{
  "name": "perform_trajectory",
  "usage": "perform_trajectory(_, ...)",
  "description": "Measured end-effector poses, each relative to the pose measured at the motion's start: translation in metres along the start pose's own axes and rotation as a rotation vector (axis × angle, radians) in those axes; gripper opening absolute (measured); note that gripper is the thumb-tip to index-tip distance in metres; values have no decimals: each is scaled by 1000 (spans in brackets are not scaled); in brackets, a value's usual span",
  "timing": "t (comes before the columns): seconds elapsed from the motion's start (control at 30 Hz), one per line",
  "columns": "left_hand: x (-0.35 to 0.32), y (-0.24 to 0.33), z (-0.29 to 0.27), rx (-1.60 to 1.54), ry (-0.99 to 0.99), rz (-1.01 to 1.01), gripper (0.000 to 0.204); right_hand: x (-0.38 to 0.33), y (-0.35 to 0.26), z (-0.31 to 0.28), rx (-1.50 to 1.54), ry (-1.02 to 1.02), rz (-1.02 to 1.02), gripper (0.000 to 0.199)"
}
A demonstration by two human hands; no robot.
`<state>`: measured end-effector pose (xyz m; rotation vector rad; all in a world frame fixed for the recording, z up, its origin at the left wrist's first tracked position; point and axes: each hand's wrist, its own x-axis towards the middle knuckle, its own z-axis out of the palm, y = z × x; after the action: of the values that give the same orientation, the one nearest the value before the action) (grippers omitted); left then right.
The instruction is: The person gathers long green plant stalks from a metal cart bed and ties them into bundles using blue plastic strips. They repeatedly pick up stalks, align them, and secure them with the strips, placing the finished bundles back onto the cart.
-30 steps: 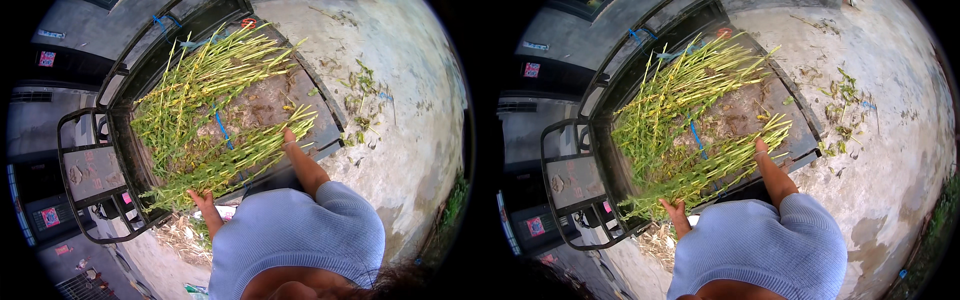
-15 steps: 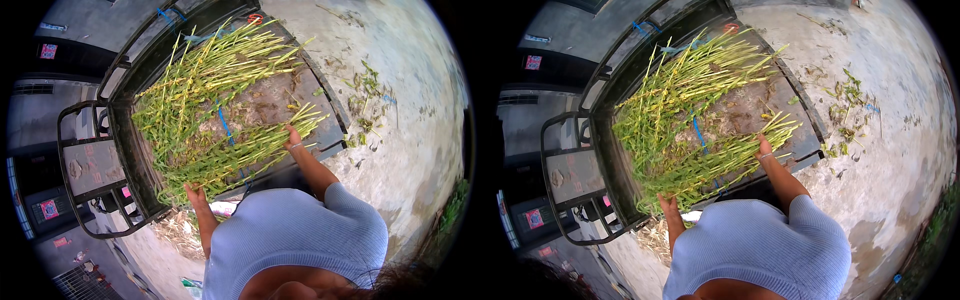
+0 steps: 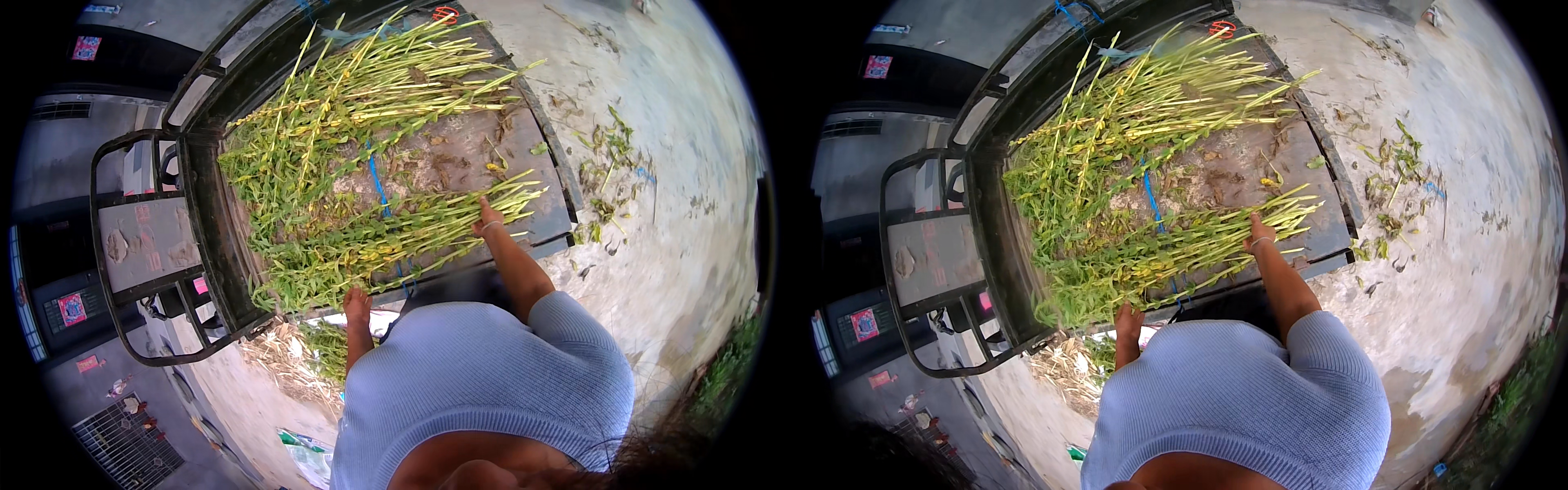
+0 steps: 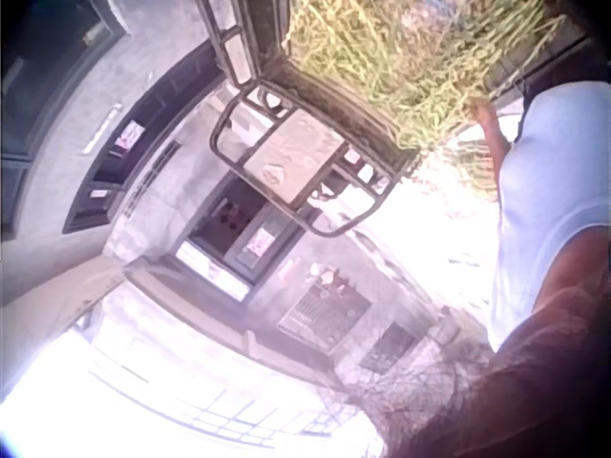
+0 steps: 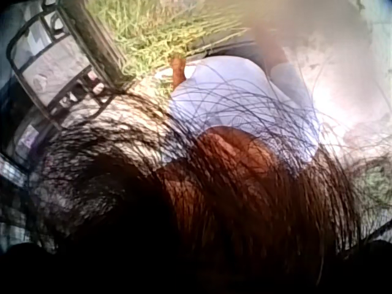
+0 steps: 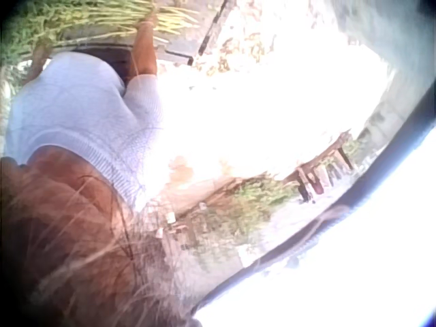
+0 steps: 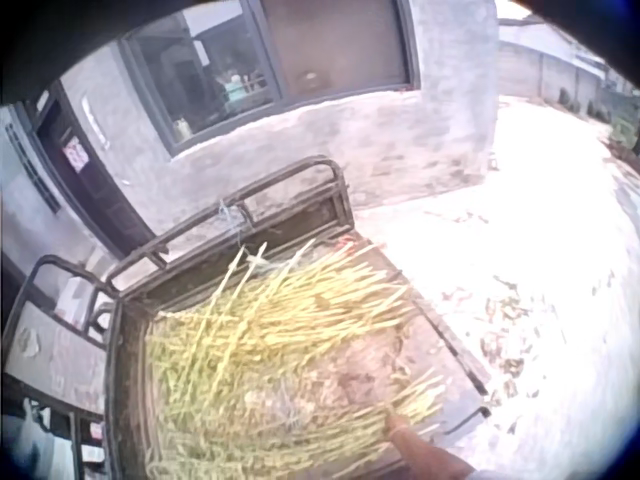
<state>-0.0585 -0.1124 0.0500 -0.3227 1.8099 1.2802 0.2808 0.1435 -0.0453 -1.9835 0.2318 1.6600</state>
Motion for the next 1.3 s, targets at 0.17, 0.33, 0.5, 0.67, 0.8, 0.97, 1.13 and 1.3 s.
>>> perform_trajectory(0.17, 0, -45, -42, 610, -190, 352, 27, -15, 2, -13, -125, -40, -165, 51)
perform_trajectory(0.33, -2, -61, -56, 241, -26, 63, 24, -60, 1, -63, -725, -259, -536, 48)
perform_trajectory(0.5, -26, -77, -53, 136, 58, -157, 24, -131, -18, -45, -1524, -310, -1650, 53)
perform_trajectory(0.67, -44, -76, -35, 277, 15, -116, 23, -92, -39, -6, -2152, -104, -1332, 91)
perform_trajectory(0.8, -55, -71, -38, 273, 12, -36, 24, -60, -39, 8, -2210, -205, -1175, 95)
perform_trajectory(0.97, -66, -99, -67, 166, 37, -61, 21, -62, -82, 38, -2192, -695, -980, 87)
perform_trajectory(1.13, -93, -123, -76, 384, 39, -71, 21, -86, -137, 130, -1917, -176, -1526, 60)
perform_trajectory(1.3, -101, -117, -69, 319, 22, -121, 22, -63, -210, 177, -2032, 446, -1644, 35)
